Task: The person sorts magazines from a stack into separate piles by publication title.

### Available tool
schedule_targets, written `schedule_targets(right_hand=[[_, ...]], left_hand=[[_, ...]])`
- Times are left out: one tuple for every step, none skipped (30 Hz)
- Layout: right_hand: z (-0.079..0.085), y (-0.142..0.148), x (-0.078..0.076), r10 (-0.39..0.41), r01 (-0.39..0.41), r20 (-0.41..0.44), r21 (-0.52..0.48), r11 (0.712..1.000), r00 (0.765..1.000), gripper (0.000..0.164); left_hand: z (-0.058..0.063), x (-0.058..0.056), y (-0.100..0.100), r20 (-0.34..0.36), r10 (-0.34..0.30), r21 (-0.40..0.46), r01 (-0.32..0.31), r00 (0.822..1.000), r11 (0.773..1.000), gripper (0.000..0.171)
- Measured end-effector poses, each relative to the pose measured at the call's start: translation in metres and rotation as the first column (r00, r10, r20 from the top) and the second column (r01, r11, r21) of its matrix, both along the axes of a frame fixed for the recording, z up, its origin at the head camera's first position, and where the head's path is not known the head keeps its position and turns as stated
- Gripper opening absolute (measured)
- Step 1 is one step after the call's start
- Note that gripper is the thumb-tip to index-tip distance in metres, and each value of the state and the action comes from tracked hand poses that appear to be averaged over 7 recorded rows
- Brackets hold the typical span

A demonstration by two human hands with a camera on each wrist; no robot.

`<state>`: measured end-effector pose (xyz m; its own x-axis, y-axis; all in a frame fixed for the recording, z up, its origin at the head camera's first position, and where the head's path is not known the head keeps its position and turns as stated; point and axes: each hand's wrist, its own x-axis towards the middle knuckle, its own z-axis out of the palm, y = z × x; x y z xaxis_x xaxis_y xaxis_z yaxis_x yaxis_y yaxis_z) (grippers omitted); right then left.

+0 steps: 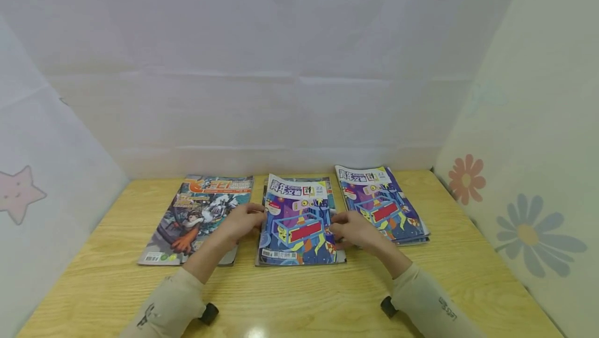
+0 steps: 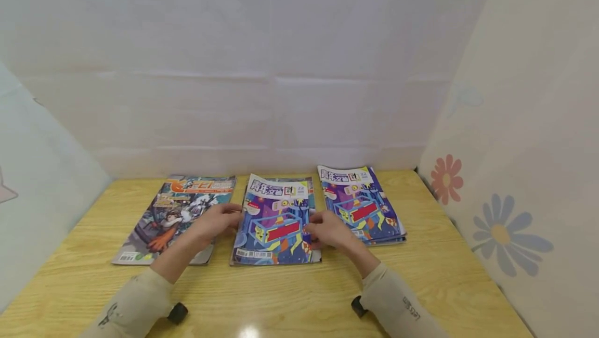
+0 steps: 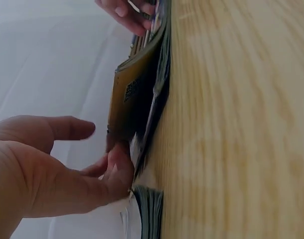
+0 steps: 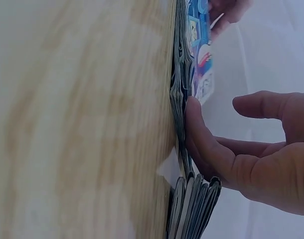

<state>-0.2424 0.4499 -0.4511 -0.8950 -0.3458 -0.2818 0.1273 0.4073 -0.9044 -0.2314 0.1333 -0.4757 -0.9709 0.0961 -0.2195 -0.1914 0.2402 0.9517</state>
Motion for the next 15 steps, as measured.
schedule_targets(right_hand=[[0.000, 0.000, 0.000, -0.001, 0.001, 0.001, 0.000, 1.000, 1.000, 0.048], [-0.001, 0.000, 0.000, -0.004, 0.004, 0.004, 0.001, 1.000, 1.000, 0.048], [-0.001, 0.000, -0.001, -0.006, 0.006, 0.006, 0.003, 1.000, 1.000, 0.048], [-0.001, 0.000, -0.001, -0.007, 0.007, 0.008, 0.005, 1.000, 1.000, 0.049], [-0.002, 0.001, -0.001, -0.009, 0.009, 0.010, 0.007, 1.000, 1.000, 0.049], [-0.002, 0.001, -0.001, -0.009, 0.009, 0.009, 0.010, 1.000, 1.000, 0.049], [-0.002, 0.001, -0.001, -0.009, 0.008, 0.007, 0.016, 1.000, 1.000, 0.049], [-0.002, 0.001, -0.001, -0.006, 0.006, 0.005, 0.023, 1.000, 1.000, 0.049], [-0.002, 0.000, -0.001, -0.002, 0.002, -0.001, 0.030, 1.000, 1.000, 0.049], [-0.002, 0.000, -0.001, 0.003, -0.003, -0.007, 0.037, 0.999, 1.000, 0.049], [-0.002, 0.000, -0.001, 0.008, -0.007, -0.012, 0.041, 0.999, 1.000, 0.049], [-0.002, 0.000, -0.001, 0.012, -0.012, -0.017, 0.047, 0.999, 1.000, 0.049], [-0.002, 0.000, 0.000, 0.017, -0.016, -0.022, 0.052, 0.999, 1.000, 0.049], [-0.002, 0.000, 0.000, 0.021, -0.020, -0.026, 0.055, 0.998, 0.999, 0.049], [-0.002, 0.000, 0.000, 0.024, -0.023, -0.028, 0.058, 0.998, 0.999, 0.049]], left_hand=[[0.001, 0.000, 0.001, 0.016, -0.011, 0.070, 0.010, 1.000, 0.998, 0.053], [0.001, 0.001, 0.002, 0.042, -0.026, 0.147, 0.019, 0.999, 0.989, 0.056], [0.001, 0.001, 0.003, 0.064, -0.049, 0.215, 0.034, 0.997, 0.976, 0.060], [0.001, 0.001, 0.005, 0.092, -0.071, 0.277, 0.043, 0.993, 0.960, 0.064], [0.000, 0.001, 0.006, 0.112, -0.094, 0.322, 0.054, 0.989, 0.945, 0.068], [0.000, 0.001, 0.007, 0.132, -0.113, 0.365, 0.058, 0.985, 0.929, 0.071], [-0.001, 0.002, 0.008, 0.131, -0.134, 0.394, 0.072, 0.982, 0.916, 0.074], [-0.001, 0.002, 0.009, 0.134, -0.139, 0.408, 0.074, 0.981, 0.910, 0.075], [-0.001, 0.002, 0.010, 0.126, -0.139, 0.406, 0.076, 0.982, 0.911, 0.075], [-0.001, 0.002, 0.011, 0.121, -0.131, 0.406, 0.072, 0.984, 0.911, 0.075], [-0.002, 0.003, 0.011, 0.110, -0.121, 0.403, 0.067, 0.986, 0.913, 0.074], [-0.002, 0.003, 0.011, 0.099, -0.112, 0.402, 0.063, 0.989, 0.913, 0.073], [-0.002, 0.003, 0.012, 0.091, -0.101, 0.398, 0.057, 0.991, 0.916, 0.071], [-0.002, 0.003, 0.012, 0.089, -0.089, 0.397, 0.046, 0.992, 0.917, 0.071], [-0.003, 0.002, 0.012, 0.083, -0.079, 0.397, 0.039, 0.993, 0.917, 0.071]])
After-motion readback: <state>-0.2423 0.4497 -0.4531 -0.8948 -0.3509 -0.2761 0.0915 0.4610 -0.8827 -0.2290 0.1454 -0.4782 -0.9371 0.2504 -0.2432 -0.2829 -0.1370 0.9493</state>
